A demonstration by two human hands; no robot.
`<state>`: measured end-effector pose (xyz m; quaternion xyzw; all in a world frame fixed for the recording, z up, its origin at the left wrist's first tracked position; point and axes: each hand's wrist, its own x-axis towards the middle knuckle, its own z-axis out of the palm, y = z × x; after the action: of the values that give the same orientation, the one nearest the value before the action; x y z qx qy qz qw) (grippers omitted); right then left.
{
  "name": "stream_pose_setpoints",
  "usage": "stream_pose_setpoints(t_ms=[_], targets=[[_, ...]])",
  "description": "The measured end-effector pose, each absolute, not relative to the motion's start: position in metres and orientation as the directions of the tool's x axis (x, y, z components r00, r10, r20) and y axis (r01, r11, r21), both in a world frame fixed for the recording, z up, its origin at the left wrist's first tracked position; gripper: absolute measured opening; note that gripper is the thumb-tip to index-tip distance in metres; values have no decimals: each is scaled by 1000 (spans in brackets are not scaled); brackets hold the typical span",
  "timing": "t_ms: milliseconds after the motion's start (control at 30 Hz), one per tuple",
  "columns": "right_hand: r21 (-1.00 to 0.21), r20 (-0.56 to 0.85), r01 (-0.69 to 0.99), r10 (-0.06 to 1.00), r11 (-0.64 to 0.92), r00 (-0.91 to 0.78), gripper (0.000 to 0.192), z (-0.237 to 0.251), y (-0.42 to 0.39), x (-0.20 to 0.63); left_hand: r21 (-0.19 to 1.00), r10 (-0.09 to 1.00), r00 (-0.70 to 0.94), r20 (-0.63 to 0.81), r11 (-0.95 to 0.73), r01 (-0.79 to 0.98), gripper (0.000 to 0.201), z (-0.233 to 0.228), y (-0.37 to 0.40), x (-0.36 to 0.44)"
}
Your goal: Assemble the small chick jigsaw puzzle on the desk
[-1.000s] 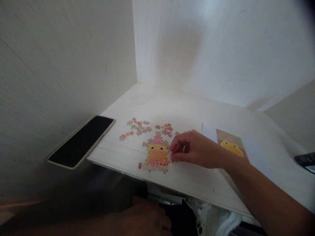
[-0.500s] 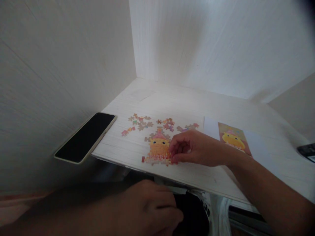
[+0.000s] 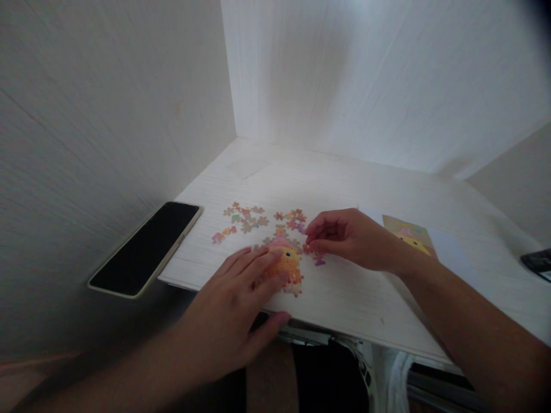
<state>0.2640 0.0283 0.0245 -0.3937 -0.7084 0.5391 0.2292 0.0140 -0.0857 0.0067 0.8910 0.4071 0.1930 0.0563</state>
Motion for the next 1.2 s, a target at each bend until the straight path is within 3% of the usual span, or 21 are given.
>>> stream_pose_setpoints(t_ms=[167, 433, 633, 733, 833, 933, 1067, 1200], targets=[[-957, -176, 290, 758, 19, -628, 19, 20, 25, 258, 283, 766, 586, 263, -642, 712, 42, 8, -87, 13], [-949, -174, 312, 761, 39, -625, 14, 21, 23, 257, 329, 770, 561, 303, -637, 697, 38, 7, -85, 10], [-961, -78, 261, 817, 90, -572, 18, 27, 24, 257, 415, 835, 403, 374, -539, 733, 32, 16, -74, -9], [-978, -20, 183, 838, 96, -546, 19, 30, 21, 252, 540, 880, 251, 404, -451, 711, 26, 23, -72, -14], [-991, 51, 80, 867, 104, -496, 19, 34, 10, 238, 784, 942, 97, 322, -323, 529, 19, 31, -71, -6], [-993, 98, 15, 876, 119, -472, 19, 36, -3, 222, 953, 984, 99, 150, -170, 252, 24, 36, -69, 8], [-988, 156, -69, 853, 140, -499, 19, 31, -14, 207, 997, 990, 136, 46, -54, 58, 27, 35, -63, 19], [-976, 201, -32, 841, 215, -502, 21, 24, -14, 207, 999, 993, 112, 21, -24, 32, 25, 31, -58, 18]])
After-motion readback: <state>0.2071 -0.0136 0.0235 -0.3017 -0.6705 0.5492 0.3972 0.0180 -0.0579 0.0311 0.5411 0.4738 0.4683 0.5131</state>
